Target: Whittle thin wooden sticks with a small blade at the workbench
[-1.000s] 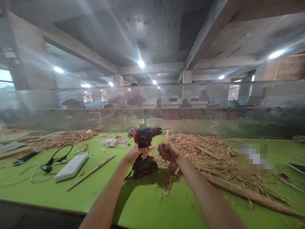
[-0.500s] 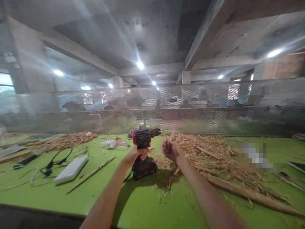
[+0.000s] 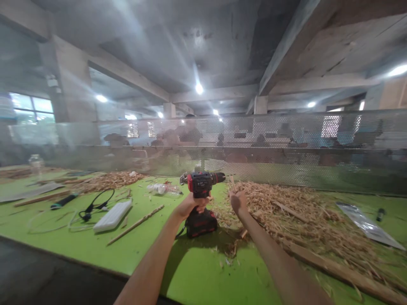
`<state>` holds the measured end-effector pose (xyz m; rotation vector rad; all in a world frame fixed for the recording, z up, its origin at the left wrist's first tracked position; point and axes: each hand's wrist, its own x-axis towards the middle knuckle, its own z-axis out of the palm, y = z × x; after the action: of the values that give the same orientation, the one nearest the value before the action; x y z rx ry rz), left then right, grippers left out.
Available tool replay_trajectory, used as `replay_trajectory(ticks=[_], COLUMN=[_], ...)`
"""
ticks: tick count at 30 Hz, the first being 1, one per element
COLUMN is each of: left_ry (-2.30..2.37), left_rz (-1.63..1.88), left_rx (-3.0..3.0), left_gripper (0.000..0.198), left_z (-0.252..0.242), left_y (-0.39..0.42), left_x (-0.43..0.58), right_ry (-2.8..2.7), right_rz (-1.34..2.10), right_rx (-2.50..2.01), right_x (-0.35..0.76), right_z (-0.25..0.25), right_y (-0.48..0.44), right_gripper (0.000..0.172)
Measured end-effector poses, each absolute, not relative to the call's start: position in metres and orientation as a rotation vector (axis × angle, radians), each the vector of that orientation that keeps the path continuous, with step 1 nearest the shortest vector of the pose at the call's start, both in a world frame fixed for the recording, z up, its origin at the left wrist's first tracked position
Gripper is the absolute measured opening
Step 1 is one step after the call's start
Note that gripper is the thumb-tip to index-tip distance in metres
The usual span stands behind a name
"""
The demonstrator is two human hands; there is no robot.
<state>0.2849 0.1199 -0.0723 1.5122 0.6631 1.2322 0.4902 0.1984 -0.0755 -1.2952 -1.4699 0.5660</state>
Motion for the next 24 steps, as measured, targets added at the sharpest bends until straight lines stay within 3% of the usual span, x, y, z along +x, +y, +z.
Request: replay_trajectory(ticks=[4, 17, 24], left_ry=[0.659, 0.691, 0.672], left_rz=[1.223, 1.259, 1.273], left_rx=[1.511, 1.45, 1.464], left_gripper=[0.041, 0.042, 0.037], left_z=[-0.072, -0.067, -0.069], left_y=[0.12, 0.119, 0.122], left_x=[0.286, 0.289, 0.287], right_ry=[-1.462, -1.675, -1.879], right_rz=[0.34, 0.1, 0.05], right_rx=[-1.3, -1.515, -1.552], right_x=[0.49, 0.477, 0.471], right_z=[-0.077, -0.087, -0.098], right_y=[0.198, 0.179, 0.179], right_gripper=[0.028, 0.035, 0.027])
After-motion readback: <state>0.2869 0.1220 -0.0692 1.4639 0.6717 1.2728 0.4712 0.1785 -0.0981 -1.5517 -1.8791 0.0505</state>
